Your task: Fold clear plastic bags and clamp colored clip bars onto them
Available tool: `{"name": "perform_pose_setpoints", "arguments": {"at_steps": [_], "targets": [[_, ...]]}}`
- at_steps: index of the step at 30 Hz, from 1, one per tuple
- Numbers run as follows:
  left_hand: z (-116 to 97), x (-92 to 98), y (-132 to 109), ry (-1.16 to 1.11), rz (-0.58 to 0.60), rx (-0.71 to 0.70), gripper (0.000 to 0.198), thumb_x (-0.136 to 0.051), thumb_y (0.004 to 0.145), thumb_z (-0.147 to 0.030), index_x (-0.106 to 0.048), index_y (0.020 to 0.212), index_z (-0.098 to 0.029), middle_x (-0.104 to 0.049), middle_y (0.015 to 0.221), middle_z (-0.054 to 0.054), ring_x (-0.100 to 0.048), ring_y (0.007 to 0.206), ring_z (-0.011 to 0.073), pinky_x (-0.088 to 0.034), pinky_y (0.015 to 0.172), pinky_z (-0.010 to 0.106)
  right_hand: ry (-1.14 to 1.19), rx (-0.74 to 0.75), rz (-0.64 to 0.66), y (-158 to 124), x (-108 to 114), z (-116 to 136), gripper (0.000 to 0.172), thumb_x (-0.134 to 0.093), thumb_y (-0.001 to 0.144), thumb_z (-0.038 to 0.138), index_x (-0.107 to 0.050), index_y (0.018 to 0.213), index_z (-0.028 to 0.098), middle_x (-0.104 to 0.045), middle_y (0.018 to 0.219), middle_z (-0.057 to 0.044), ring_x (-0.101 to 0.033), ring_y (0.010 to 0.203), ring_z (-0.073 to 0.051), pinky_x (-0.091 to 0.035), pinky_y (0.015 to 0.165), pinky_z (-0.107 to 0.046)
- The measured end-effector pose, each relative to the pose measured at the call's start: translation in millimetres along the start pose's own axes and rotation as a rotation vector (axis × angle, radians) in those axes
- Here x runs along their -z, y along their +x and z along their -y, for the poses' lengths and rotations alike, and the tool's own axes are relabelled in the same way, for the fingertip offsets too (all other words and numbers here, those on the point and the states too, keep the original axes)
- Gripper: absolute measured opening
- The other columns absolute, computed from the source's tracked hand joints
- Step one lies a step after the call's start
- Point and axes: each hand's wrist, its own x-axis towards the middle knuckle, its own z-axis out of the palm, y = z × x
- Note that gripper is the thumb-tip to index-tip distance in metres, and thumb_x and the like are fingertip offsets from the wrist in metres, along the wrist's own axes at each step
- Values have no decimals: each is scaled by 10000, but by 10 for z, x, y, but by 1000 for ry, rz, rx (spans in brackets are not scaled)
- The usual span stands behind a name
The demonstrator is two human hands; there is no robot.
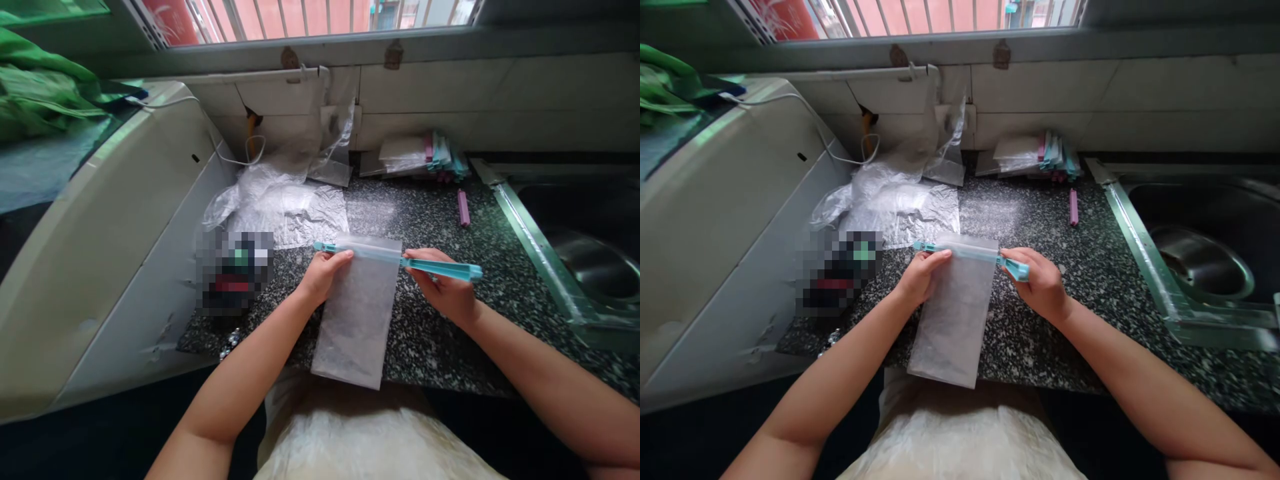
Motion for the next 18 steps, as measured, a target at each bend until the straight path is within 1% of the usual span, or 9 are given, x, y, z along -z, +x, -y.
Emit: {"name": "perform_pose_setpoints", "arguments": {"at_steps": [4, 7, 9, 12, 15, 18], "targets": [[-3, -6, -20, -11, 28, -33, 247, -771, 506, -331, -663, 632, -149, -643, 615, -7, -550, 587, 111, -421, 629, 234, -12, 65, -48, -20, 6, 0, 322, -543, 801, 110, -564, 1103, 219, -679, 1000, -75, -655, 892, -195, -561, 755, -336], [15, 17, -19, 16, 52, -81, 239, -760, 546, -342, -679, 669, -153, -653, 635, -3, -561, 627, 116, -424, 657, 232, -36, 84, -73, -9, 7, 7, 326, -565, 787, 107, -554, 1083, 244, -691, 951, -48, -668, 820, -175, -568, 712, -311], [32, 36, -16, 39, 66, -107, 232, -751, 570, -348, -683, 677, -154, -656, 652, -1, -563, 645, 115, -425, 668, 229, -12, 110, -91, 7, 8, 11, 333, -589, 775, 112, -538, 1071, 256, -696, 902, -32, -669, 781, -162, -568, 671, -288], [52, 55, -16, 67, 74, -130, 239, -744, 583, -365, -685, 681, -155, -655, 669, -1, -557, 641, 112, -429, 675, 235, 40, 167, -105, 25, 15, 15, 370, -592, 770, 101, -515, 1096, 258, -693, 889, -36, -663, 795, -162, -565, 662, -292], [53, 54, -23, 113, 64, -167, 247, -733, 588, -386, -674, 645, -153, -622, 621, -8, -524, 592, 102, -420, 636, 234, 1, 172, -69, 30, 30, 21, 329, -575, 786, 113, -548, 1080, 257, -687, 908, -51, -655, 805, -160, -560, 675, -299], [30, 30, -39, 171, 61, -194, 271, -722, 582, -413, -636, 559, -156, -552, 535, -24, -470, 538, 94, -396, 582, 234, -60, 144, -27, 31, 44, 32, 255, -561, 803, 143, -603, 1030, 250, -684, 887, -52, -647, 773, -152, -556, 648, -289]]}}
